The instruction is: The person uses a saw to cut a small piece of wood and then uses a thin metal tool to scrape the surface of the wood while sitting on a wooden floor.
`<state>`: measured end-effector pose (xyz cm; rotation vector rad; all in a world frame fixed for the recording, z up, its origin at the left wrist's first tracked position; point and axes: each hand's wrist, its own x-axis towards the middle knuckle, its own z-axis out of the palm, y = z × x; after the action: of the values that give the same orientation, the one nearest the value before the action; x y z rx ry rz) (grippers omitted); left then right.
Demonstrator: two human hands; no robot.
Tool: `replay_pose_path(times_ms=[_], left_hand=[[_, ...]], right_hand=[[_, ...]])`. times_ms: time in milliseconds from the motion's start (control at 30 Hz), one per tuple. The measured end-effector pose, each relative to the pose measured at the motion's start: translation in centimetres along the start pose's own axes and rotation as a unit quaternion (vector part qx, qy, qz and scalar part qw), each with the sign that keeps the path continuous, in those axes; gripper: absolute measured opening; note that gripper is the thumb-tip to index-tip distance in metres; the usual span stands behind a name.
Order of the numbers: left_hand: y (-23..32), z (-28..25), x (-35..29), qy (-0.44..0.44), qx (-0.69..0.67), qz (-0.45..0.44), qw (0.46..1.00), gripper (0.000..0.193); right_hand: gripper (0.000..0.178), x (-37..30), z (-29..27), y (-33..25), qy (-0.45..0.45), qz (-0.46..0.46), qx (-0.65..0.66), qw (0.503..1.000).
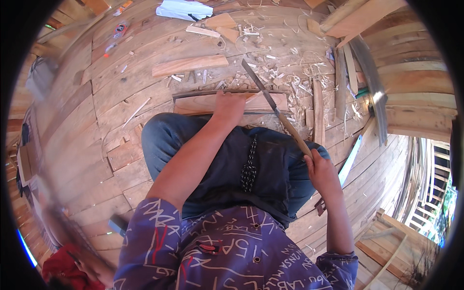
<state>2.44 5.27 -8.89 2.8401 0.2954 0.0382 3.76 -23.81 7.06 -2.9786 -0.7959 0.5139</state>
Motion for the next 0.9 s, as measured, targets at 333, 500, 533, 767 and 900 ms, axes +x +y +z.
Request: replay_pose_path(times_ms=[333, 500, 533, 767, 900], left_hand=[[0.2, -0.3, 0.1, -0.036, -0.039, 0.01, 0.999, 0.016], [0.2, 0.6, 0.4, -0.045, -0.013, 0.003, 0.999, 0.016], [0.0, 0.6, 0.4, -0.053, -0.016, 0.0, 0.998, 0.016], [0.1, -1.1, 0.3, 0.071, -0.038, -0.014, 0.997, 0.018], [-0.3, -0.3, 0.1, -0.1, -0.061, -0.039, 0.992, 0.018]], right_hand=[[0.025, -0.5, 0.9, 0.7, -0.013, 0.013, 0.005, 1.0], [0.024, -0.3, 1.6, 0.9, 0.006, -0.003, 0.003, 1.0], [0.024, -0.3, 1.5, 0.7, 0.002, -0.002, 0.0, 1.0], [0.024, -0.3, 0.7, -0.1, 0.036, 0.021, 0.011, 0.999], [0.024, 0.1, 1.3, 0.5, -0.005, -0.012, 0.021, 1.0]])
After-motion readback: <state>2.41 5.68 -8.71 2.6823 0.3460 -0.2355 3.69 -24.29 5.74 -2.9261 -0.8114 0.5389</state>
